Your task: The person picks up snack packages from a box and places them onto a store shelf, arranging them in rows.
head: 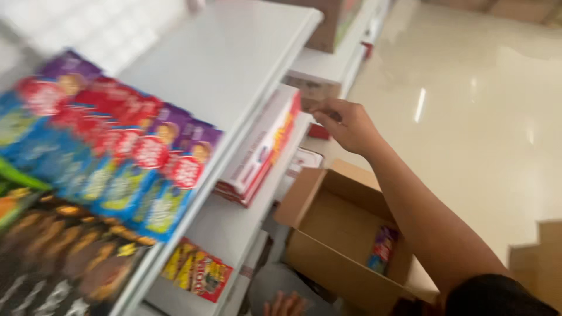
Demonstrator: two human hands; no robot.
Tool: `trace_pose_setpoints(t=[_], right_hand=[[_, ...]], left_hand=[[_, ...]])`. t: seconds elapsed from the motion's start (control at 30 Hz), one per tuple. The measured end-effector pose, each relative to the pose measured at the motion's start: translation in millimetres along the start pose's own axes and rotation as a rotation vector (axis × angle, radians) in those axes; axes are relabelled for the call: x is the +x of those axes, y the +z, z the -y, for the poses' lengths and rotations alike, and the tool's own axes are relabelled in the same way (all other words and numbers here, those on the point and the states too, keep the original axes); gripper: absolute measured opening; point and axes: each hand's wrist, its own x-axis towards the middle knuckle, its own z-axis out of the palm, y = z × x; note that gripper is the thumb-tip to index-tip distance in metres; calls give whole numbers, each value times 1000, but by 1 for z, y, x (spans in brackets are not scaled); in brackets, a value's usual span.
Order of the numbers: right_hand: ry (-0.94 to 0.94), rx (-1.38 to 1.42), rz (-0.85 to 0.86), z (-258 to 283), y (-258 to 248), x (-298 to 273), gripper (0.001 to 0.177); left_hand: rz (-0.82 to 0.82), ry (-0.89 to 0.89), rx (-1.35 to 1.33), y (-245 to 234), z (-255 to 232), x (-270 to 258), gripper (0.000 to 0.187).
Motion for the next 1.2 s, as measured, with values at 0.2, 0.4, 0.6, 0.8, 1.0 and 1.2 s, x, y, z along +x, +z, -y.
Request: trace_pose_setpoints(t=[0.2,0.4,0.6,0.8,1.0,1.2], right_hand=[[399,-148,161,-147,-12,-65,25],[483,-465,676,-286,51,-129,43],[462,-768,1167,-348,98,-188,40],[262,-995,1213,-383,119,-218,57],[191,-1071,1115,-406,129,-228,46],[22,-1078,965,-436,134,-246,43]], left_hand=[[825,-420,-164,-100,-23,153,49],[927,-386,11,-101,-46,225,32],[973,-428,-15,-113,-58,247,29],[812,-312,-38,-111,-57,238,26],[847,-302,-89,-114,-61,247,27],[824,-294,-86,-114,-63,249,26]])
